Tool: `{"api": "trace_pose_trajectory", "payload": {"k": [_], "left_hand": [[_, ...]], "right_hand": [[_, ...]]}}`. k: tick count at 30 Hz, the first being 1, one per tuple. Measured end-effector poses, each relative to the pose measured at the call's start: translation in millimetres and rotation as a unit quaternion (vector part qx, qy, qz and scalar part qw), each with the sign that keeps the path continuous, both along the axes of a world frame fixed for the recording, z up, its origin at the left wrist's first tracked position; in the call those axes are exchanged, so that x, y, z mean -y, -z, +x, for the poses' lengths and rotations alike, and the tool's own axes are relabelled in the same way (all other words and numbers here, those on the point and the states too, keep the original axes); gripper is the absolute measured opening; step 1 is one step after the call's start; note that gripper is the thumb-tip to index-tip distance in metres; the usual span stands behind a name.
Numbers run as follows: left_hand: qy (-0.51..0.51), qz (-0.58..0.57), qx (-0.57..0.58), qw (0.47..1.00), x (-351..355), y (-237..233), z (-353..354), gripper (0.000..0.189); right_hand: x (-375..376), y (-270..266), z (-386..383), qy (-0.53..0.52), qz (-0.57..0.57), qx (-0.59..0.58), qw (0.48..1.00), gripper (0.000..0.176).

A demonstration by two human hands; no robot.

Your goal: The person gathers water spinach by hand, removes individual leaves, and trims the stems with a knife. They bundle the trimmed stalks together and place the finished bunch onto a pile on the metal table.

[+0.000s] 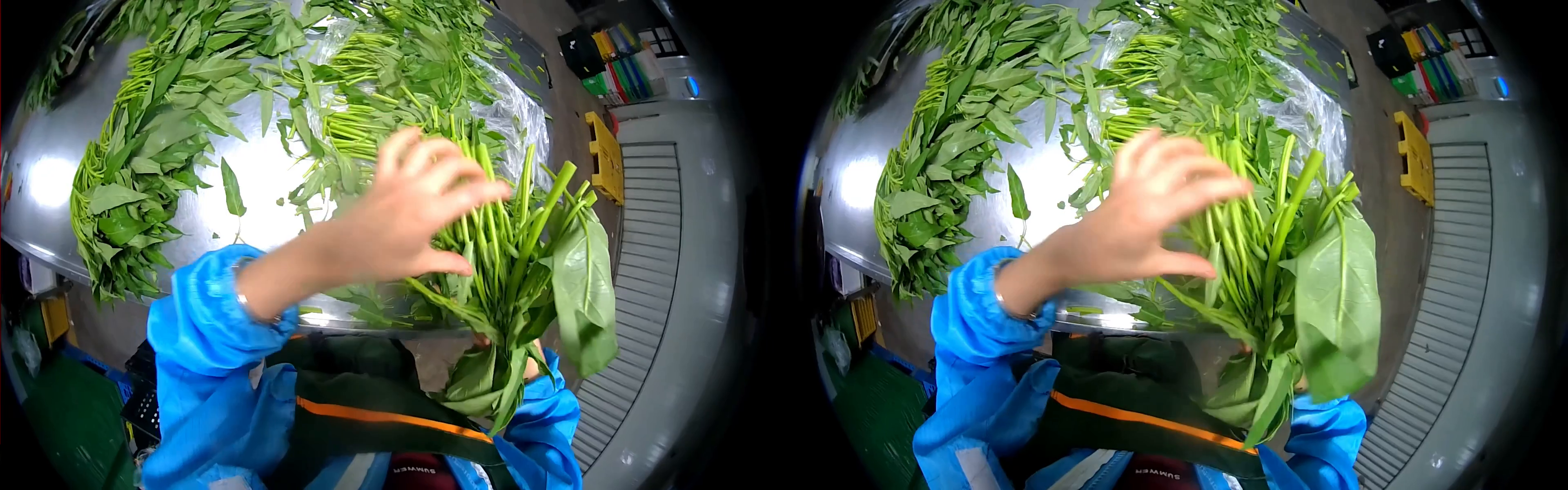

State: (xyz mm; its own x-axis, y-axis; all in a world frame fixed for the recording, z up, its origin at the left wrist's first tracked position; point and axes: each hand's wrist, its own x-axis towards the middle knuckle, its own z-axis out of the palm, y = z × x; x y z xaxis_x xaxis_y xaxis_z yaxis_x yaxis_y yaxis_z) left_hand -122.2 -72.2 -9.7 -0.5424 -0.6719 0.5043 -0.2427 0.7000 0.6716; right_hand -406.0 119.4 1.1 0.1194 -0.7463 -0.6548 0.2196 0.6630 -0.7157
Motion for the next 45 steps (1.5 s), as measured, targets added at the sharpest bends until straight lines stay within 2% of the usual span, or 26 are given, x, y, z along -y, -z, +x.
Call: {"api": "trace_pose_trajectory", "payload": {"k": [1, 2, 4, 6, 7, 10, 11, 14, 15, 18, 21, 22, 23, 25, 26, 28, 30, 32, 33, 34, 35, 38, 41, 43, 44, 45], "left_hand": [[0.019, -0.028, 0.014, 0.999, 2.4, 0.1, -1.2, 0.04], [0.057, 0.124, -0.061, 0.989, 10.5, 2.0, 4.2, 0.038], [0.133, 0.416, -0.202, 0.877, 37.8, 12.9, 24.1, 0.034], [-0.046, 0.417, -0.386, 0.822, 58.7, 20.1, 43.0, 0.031], [-0.142, 0.341, -0.333, 0.868, 59.9, 18.9, 49.3, 0.028], [-0.025, 0.003, -0.135, 0.99, 33.6, 4.9, 32.1, 0.047], [0.042, 0.058, -0.049, 0.996, 15.9, -0.8, 24.6, 0.056], [0.068, 0.03, -0.078, 0.994, 23.4, 16.7, 20.7, 0.029], [0.053, 0.193, -0.179, 0.963, 26.2, 14.1, 26.8, 0.016], [-0.113, 0.308, -0.348, 0.878, 49.8, 13.7, 50.2, 0.015], [-0.148, 0.025, -0.046, 0.988, 45.2, 9.7, 55.5, 0.027], [-0.063, 0.235, -0.013, 0.97, 25.9, -3.5, 44.2, 0.042], [0.02, 0.313, 0.046, 0.949, 12.2, 8.2, 32.6, 0.061], [0.113, 0.384, -0.051, 0.915, -8.5, 22.1, 7.4, 0.087], [0.184, 0.542, -0.168, 0.802, -6.4, 27.2, 3.9, 0.067], [0.122, 0.586, -0.287, 0.748, 20.9, 33.8, 17.9, 0.044], [0.041, 0.496, -0.452, 0.74, 54.7, 56.5, 53.2, 0.031], [-0.177, 0.329, -0.333, 0.866, 57.6, 40.3, 57.2, 0.049], [-0.257, 0.154, -0.146, 0.943, 50.0, 35.0, 53.2, 0.053], [-0.172, 0.118, -0.141, 0.968, 36.4, 19.6, 44.0, 0.061], [-0.017, 0.106, -0.172, 0.979, 28.2, 13.5, 33.4, 0.061], [0.102, 0.085, -0.082, 0.988, 6.0, 5.8, 10.6, 0.032], [0.129, 0.125, -0.146, 0.973, 15.2, 3.1, 22.2, 0.022], [0.079, 0.188, -0.213, 0.956, 29.2, -3.4, 48.2, 0.016], [0.039, 0.301, -0.271, 0.913, 40.6, -3.5, 68.1, 0.019], [-0.054, 0.27, -0.254, 0.927, 52.3, -1.5, 82.5, 0.02]], "right_hand": [[-1.7, -1.2, 0.4, 0.001, 0.001, 0.006, 1.0, 0.071], [-2.1, 0.0, 0.5, 0.004, 0.002, 0.01, 1.0, 0.07], [-3.7, 0.9, 0.5, 0.013, 0.006, 0.022, 1.0, 0.07], [-1.8, 2.8, 1.0, 0.016, 0.006, 0.027, 0.999, 0.07], [-0.3, 3.0, 1.3, 0.017, 0.006, 0.029, 0.999, 0.07], [5.3, 3.0, 2.5, 0.014, 0.005, 0.03, 0.999, 0.069], [7.1, 3.1, 3.0, 0.013, 0.005, 0.032, 0.999, 0.069], [8.8, 3.3, 2.9, 0.009, 0.003, 0.031, 0.999, 0.068], [9.3, 3.4, 2.6, 0.007, 0.002, 0.03, 1.0, 0.068], [10.2, 2.2, 3.1, 0.007, 0.004, 0.029, 1.0, 0.068], [11.8, 2.5, 3.1, 0.007, 0.006, 0.029, 1.0, 0.067], [11.8, 2.4, 3.2, 0.005, 0.009, 0.029, 1.0, 0.067], [12.5, 2.3, 3.3, 0.005, 0.01, 0.029, 1.0, 0.067], [12.4, 3.4, 2.9, 0.002, 0.01, 0.03, 1.0, 0.067], [15.4, 1.9, 2.6, 0.0, 0.006, 0.03, 1.0, 0.066], [11.9, 3.5, 2.4, 0.006, 0.009, 0.03, 0.999, 0.066], [12.3, 3.9, 2.1, 0.009, 0.011, 0.03, 0.999, 0.066], [14.4, 4.9, 2.3, 0.007, 0.01, 0.03, 0.999, 0.065], [14.4, 4.5, 2.3, 0.006, 0.01, 0.031, 0.999, 0.065], [13.9, 4.5, 2.2, 0.006, 0.012, 0.032, 0.999, 0.065], [13.6, 4.7, 2.1, 0.006, 0.014, 0.034, 0.999, 0.065], [11.8, 4.1, 1.2, 0.005, 0.016, 0.036, 0.999, 0.065], [10.7, 3.7, -0.3, 0.01, 0.017, 0.038, 0.999, 0.064], [11.1, 3.7, -1.0, 0.013, 0.016, 0.04, 0.999, 0.064], [12.0, 3.5, -0.2, 0.013, 0.015, 0.041, 0.999, 0.064], [12.5, 3.8, 0.0, 0.013, 0.016, 0.042, 0.999, 0.063]]}}
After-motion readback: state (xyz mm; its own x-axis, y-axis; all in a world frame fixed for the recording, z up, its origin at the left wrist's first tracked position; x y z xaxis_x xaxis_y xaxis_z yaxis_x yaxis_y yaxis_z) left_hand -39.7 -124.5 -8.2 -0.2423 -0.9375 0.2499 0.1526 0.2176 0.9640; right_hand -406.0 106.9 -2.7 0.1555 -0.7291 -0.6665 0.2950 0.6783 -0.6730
